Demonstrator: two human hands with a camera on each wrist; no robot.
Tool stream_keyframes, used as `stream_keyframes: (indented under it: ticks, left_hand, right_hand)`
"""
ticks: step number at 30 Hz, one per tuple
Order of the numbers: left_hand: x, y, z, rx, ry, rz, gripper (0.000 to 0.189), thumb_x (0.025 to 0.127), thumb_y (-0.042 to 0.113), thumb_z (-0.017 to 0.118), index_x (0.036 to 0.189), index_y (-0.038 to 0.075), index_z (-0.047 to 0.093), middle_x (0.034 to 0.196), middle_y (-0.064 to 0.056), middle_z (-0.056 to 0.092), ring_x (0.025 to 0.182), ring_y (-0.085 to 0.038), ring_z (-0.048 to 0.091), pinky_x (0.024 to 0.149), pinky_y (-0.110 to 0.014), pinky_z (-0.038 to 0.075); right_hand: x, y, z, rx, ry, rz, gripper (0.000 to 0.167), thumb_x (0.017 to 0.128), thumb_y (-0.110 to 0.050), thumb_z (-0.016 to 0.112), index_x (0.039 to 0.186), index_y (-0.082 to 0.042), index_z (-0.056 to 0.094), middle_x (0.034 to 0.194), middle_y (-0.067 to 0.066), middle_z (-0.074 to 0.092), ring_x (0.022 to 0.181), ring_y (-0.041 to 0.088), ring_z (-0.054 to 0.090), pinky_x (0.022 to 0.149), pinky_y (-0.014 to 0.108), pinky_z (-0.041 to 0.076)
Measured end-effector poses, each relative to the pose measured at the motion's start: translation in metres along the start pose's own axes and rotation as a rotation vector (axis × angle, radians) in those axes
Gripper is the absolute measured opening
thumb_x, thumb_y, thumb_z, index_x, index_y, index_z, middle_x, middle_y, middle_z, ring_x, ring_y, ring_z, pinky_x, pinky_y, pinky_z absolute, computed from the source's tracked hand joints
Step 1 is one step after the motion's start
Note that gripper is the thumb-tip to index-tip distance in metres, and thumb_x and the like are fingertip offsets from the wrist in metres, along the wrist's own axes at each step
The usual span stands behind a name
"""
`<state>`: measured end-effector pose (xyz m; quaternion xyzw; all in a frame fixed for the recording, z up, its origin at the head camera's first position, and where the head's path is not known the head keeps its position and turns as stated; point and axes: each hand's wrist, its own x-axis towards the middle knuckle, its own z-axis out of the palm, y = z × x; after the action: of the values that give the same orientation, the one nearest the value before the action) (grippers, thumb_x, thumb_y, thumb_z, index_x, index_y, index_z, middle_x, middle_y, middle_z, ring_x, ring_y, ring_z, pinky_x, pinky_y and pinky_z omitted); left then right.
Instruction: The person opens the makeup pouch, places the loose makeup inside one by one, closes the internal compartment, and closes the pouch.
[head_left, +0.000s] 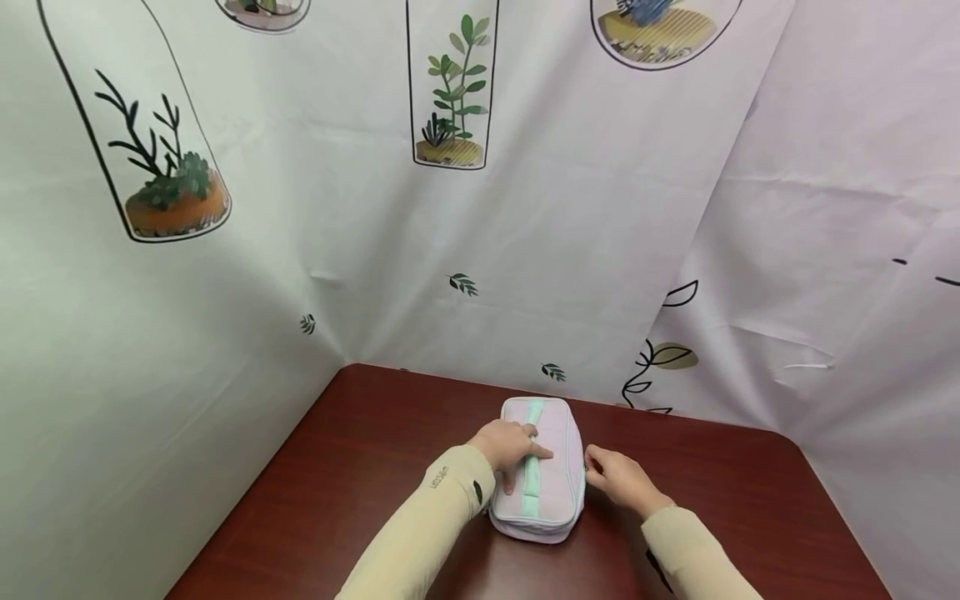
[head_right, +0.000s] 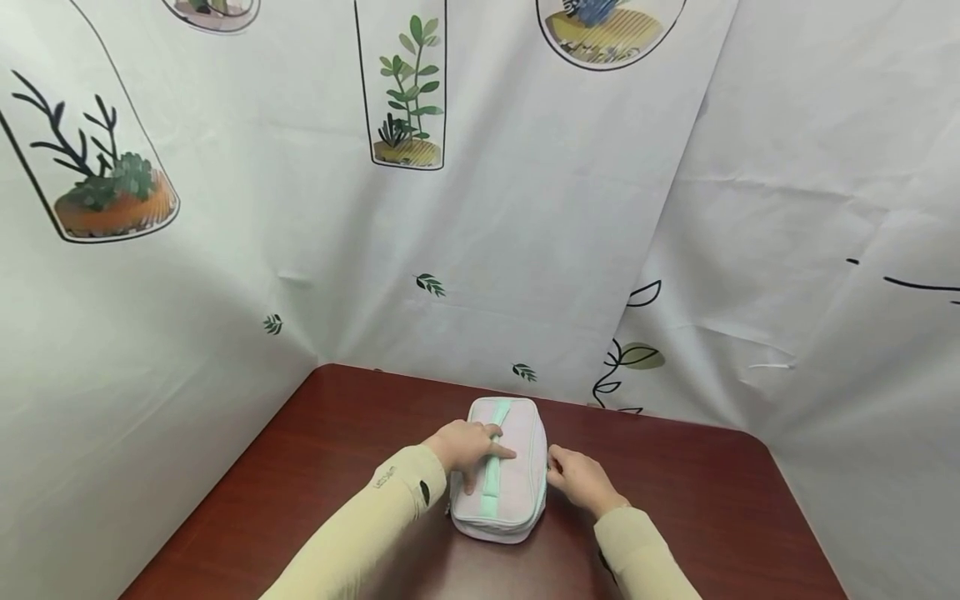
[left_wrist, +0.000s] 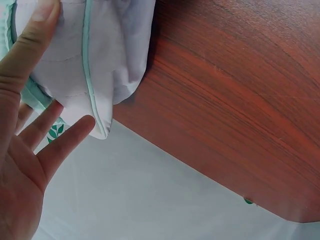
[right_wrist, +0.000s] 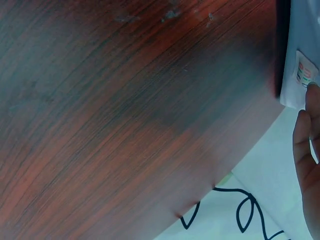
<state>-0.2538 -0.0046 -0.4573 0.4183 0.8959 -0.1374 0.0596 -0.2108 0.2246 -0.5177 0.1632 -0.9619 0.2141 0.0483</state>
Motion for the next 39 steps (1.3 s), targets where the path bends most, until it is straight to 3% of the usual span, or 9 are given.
stream_keyframes:
  ticks: [12, 19, 30, 39]
  left_hand:
    - [-0.002, 0.006, 0.001, -0.009, 0.018, -0.05, 0.085, 0.054, 0.049, 0.082, 0.13, 0.052, 0.044, 0.12, 0.005, 0.051, 0.094, -0.013, 0.055, 0.076, -0.028, 0.047]
    - [0.001, 0.008, 0.002, -0.018, 0.012, -0.101, 0.085, 0.054, 0.055, 0.078, 0.131, 0.05, 0.044, 0.114, 0.002, 0.054, 0.093, -0.016, 0.055, 0.076, -0.028, 0.046]
    - [0.005, 0.011, 0.002, -0.01, -0.013, -0.167, 0.085, 0.055, 0.063, 0.073, 0.133, 0.047, 0.043, 0.114, -0.001, 0.054, 0.096, -0.019, 0.055, 0.074, -0.03, 0.046]
    - [0.005, 0.012, 0.005, -0.015, 0.002, -0.206, 0.083, 0.057, 0.065, 0.07, 0.134, 0.042, 0.046, 0.116, -0.001, 0.056, 0.098, -0.019, 0.055, 0.075, -0.031, 0.046]
  right_hand:
    - [-0.005, 0.002, 0.001, 0.004, -0.016, 0.0, 0.011, 0.076, -0.01, 0.052, 0.074, -0.018, 0.046, 0.059, -0.009, 0.036, 0.053, 0.004, 0.035, 0.051, 0.023, 0.032]
    - [-0.007, 0.002, 0.0, 0.007, -0.007, -0.004, 0.016, 0.076, -0.008, 0.056, 0.074, -0.02, 0.045, 0.059, -0.009, 0.036, 0.053, 0.004, 0.036, 0.05, 0.023, 0.032]
    - [-0.007, 0.007, -0.001, 0.001, -0.013, -0.029, 0.016, 0.076, -0.006, 0.055, 0.075, -0.019, 0.045, 0.061, -0.009, 0.037, 0.055, 0.004, 0.036, 0.051, 0.023, 0.032]
    - [-0.01, 0.006, -0.001, 0.008, -0.025, 0.016, 0.015, 0.077, -0.008, 0.054, 0.075, -0.02, 0.046, 0.061, -0.009, 0.038, 0.056, 0.004, 0.037, 0.051, 0.023, 0.033]
